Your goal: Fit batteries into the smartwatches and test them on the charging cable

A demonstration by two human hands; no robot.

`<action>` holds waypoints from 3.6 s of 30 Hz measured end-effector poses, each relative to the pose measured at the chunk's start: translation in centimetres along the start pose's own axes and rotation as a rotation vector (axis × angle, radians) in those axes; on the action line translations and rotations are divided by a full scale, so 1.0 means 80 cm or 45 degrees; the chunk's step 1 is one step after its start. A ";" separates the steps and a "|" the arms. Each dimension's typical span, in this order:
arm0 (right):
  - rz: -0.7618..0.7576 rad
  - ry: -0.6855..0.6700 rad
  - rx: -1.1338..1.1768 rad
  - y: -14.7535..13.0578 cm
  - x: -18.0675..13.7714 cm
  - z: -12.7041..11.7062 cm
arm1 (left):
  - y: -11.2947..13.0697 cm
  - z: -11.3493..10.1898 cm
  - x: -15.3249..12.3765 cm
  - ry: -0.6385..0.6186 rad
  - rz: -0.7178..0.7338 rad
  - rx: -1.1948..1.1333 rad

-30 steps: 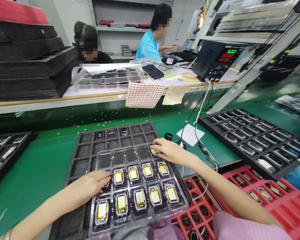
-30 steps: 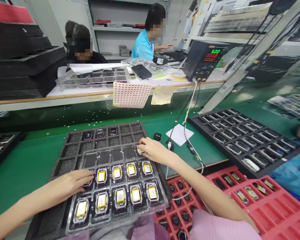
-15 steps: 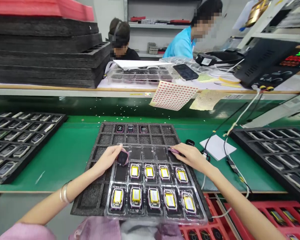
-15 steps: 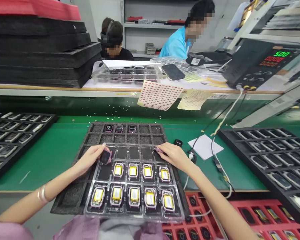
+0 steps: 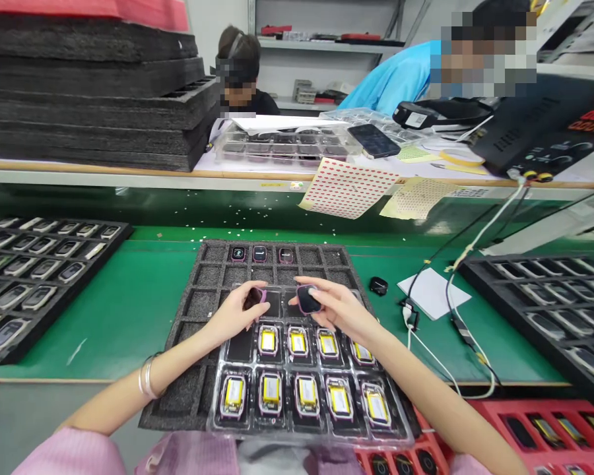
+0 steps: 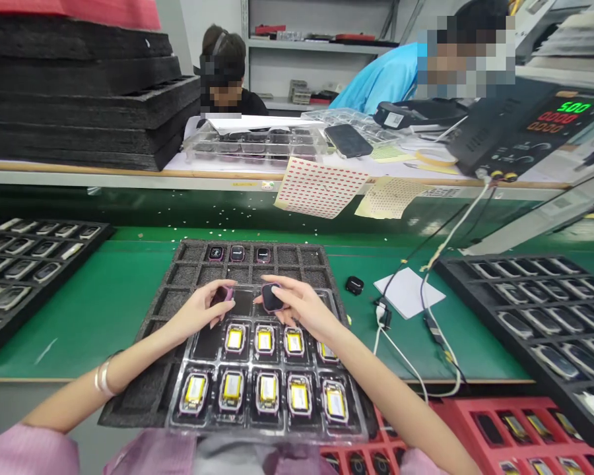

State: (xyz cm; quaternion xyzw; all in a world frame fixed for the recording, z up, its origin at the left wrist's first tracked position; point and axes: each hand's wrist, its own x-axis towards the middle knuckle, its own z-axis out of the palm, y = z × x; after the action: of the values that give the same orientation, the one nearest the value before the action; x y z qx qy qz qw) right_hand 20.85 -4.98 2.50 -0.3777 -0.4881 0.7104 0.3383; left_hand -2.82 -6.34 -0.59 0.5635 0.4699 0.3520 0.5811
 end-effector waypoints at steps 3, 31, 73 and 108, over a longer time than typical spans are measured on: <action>0.088 -0.163 0.196 0.009 0.006 0.004 | -0.013 0.000 -0.001 0.013 0.016 0.065; 0.034 -0.187 0.028 0.049 0.015 0.012 | -0.026 0.012 -0.006 -0.086 0.228 0.486; -0.430 0.262 -1.922 0.002 0.142 -0.119 | -0.025 0.010 -0.007 -0.065 0.246 0.569; -0.960 -0.641 -2.122 0.035 0.017 0.068 | -0.012 -0.120 0.100 0.754 0.008 1.618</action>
State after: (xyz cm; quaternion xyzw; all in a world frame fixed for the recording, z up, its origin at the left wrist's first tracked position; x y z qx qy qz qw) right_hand 15.14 -7.03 0.88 -0.1509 -0.9865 0.0377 0.0516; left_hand -9.49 4.15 -1.98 0.6758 0.7216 0.1494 -0.0143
